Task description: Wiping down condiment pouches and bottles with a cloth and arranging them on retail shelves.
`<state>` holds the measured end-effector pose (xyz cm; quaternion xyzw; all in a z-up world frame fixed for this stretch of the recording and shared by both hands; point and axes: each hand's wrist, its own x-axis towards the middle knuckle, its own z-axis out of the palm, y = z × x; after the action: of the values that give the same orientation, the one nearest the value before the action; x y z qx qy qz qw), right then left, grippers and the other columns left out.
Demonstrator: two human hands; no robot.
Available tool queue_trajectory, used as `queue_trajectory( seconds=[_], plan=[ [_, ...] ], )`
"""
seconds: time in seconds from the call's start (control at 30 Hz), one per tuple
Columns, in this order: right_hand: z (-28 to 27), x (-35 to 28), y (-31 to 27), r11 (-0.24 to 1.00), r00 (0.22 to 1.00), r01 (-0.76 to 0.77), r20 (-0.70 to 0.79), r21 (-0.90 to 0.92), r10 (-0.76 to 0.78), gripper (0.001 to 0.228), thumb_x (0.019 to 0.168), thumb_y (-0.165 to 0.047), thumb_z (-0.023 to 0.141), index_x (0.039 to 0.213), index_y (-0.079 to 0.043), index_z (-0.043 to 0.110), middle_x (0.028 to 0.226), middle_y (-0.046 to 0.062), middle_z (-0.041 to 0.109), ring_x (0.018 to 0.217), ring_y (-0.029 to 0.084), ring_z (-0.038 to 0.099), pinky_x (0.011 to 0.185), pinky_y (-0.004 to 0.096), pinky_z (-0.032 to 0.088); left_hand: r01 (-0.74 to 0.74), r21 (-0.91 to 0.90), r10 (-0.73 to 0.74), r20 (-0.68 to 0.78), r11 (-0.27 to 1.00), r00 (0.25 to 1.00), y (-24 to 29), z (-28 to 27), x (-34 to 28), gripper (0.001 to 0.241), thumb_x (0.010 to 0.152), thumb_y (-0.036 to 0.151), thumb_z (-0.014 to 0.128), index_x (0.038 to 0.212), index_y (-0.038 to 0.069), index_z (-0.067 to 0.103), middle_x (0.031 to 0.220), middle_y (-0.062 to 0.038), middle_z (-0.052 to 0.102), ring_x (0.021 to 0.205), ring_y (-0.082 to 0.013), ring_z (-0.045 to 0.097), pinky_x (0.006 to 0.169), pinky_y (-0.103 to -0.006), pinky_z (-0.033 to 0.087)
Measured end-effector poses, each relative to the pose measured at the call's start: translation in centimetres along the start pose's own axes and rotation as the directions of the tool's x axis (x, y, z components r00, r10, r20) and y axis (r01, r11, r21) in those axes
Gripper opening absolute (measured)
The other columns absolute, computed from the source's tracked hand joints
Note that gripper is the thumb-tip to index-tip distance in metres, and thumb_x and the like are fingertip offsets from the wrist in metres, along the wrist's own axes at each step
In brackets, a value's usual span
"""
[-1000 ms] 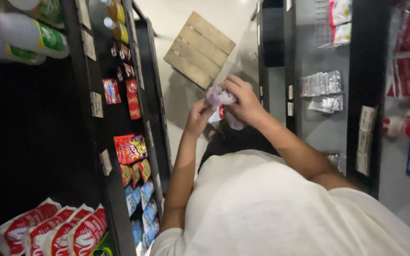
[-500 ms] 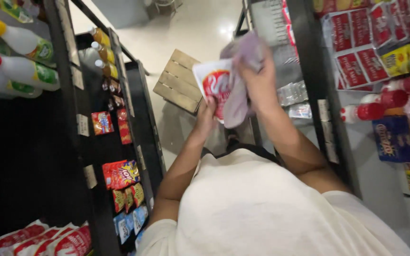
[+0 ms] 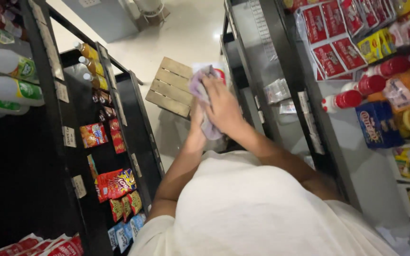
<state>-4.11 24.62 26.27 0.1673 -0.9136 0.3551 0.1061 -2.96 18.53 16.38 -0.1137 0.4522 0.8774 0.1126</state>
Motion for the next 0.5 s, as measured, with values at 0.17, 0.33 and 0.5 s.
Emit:
queue_trajectory(
  seconds=[0.17,0.33,0.5],
  plan=[
    [0.3,3.0,7.3,0.998,0.987,-0.043,-0.157,-0.045,0.036,0.056,0.081,0.011,0.056,0.134,-0.008,0.053,0.115,0.016,0.057,0.090,0.028,0.059,0.082,0.037,0.054,0.048,0.117,-0.048,-0.004,0.992,0.999,-1.4,0.5,-1.1,0.028,0.111,0.028,0.042,0.116,0.008,0.061,0.084,0.000,0.058,0.063,-0.0062,0.048,0.054,-0.0233,0.040],
    [-1.5,1.6,6.9,0.995,0.990,-0.061,-0.133,-0.081,0.050,0.050,0.084,0.008,0.066,0.134,0.007,0.057,0.131,0.022,0.060,0.106,0.036,0.068,0.093,0.039,0.058,0.002,0.135,0.006,-0.062,0.991,0.998,-2.7,-0.8,1.2,0.052,0.097,0.002,0.029,0.145,-0.003,0.049,0.132,-0.018,0.061,0.110,-0.0212,0.058,0.098,-0.0292,0.046],
    [1.6,-2.0,3.9,0.998,0.998,0.059,-0.041,0.036,-0.057,0.052,0.105,-0.034,0.058,0.142,0.002,0.055,0.143,0.030,0.053,0.137,0.049,0.049,0.116,0.054,0.038,-0.198,0.079,0.201,-0.032,0.977,0.979,-3.9,-3.1,3.6,0.042,0.100,0.020,0.056,0.137,0.002,0.055,0.127,-0.012,0.061,0.112,-0.0199,0.056,0.097,-0.0332,0.044]
  ],
)
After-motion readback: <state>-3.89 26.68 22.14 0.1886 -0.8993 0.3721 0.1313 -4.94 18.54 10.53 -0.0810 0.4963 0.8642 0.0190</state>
